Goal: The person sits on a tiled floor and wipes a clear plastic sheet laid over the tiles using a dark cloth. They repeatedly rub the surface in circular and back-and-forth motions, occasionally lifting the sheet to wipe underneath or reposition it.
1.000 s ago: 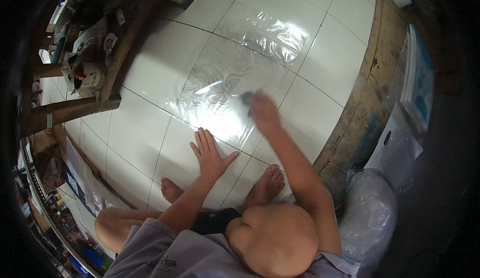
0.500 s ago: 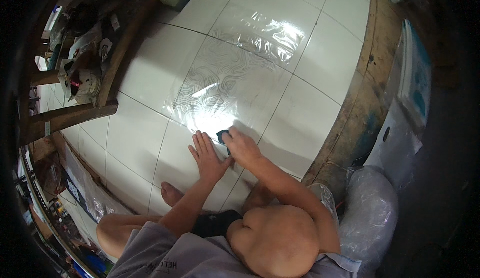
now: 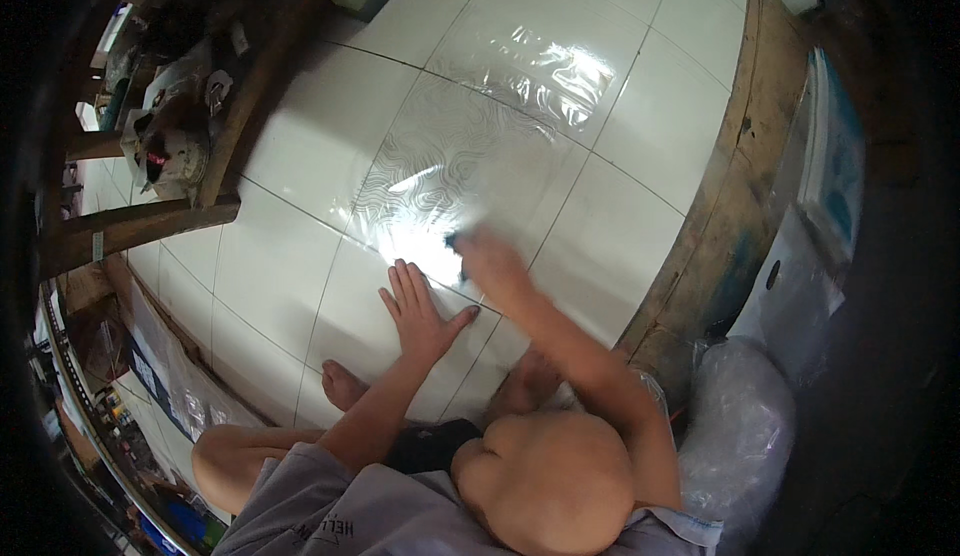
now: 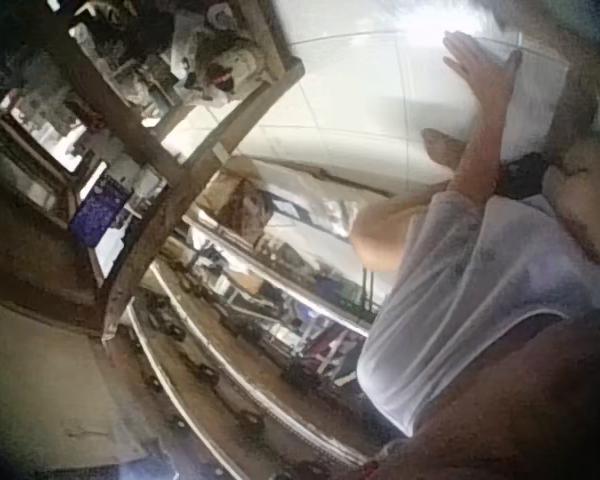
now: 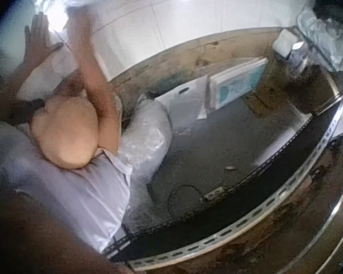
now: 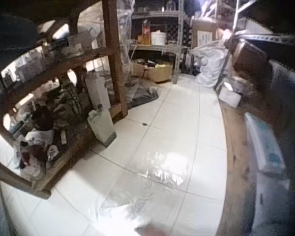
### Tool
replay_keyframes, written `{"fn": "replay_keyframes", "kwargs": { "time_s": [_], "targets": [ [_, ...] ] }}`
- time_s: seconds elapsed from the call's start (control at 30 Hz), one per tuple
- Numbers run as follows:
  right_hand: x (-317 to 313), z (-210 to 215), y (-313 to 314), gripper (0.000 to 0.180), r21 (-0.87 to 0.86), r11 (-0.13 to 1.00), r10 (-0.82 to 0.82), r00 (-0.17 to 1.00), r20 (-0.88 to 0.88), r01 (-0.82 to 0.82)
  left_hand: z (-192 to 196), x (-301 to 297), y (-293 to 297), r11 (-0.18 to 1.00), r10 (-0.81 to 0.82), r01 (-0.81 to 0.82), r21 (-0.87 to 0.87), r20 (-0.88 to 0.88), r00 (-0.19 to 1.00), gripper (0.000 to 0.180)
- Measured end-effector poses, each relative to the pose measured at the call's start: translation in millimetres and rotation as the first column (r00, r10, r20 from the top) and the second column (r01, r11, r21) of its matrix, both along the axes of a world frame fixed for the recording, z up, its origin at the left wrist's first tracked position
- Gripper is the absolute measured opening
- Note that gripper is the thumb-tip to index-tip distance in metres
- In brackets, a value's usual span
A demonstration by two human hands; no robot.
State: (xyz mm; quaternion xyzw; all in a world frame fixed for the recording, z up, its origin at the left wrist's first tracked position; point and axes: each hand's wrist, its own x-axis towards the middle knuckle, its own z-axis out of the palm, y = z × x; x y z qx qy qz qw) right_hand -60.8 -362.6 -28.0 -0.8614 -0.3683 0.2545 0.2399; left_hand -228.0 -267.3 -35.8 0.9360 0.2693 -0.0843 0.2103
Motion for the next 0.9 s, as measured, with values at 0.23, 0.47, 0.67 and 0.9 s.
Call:
{"fn": "replay_keyframes", "kwargs": {
  "time_s": [0.23, 0.47, 0.67, 0.9],
  "targets": [
    [46, -5, 8, 0.017, 0.02, 0.971, -0.238, 0.963, 0.125, 0.238, 7, 6, 2, 1.0, 0.006, -0.004, 0.012, -0.104, 0.995, 0.127],
    [193, -2, -9, 0.02, 0.098, 0.88, -0.474, 0.842, 0.257, 0.465, 13, 12, 2, 1.0, -0.019, 0.021, 0.013, -0.129, 0.991, 0.128],
    [54, 4, 0, 0.028, 0.082, 0.985, -0.158, 0.987, 0.029, 0.155, 10, 2, 2, 1.0, -0.001, 0.002, 0.027, -0.063, 0.998, 0.124],
    [-10, -6, -6, 0.017, 0.041, 0.997, -0.063, 0.998, 0.025, 0.062, 16, -15, -2, 1.0, 0.002, 0.003, 0.026, -0.175, 0.985, 0.126]
  ]
}}
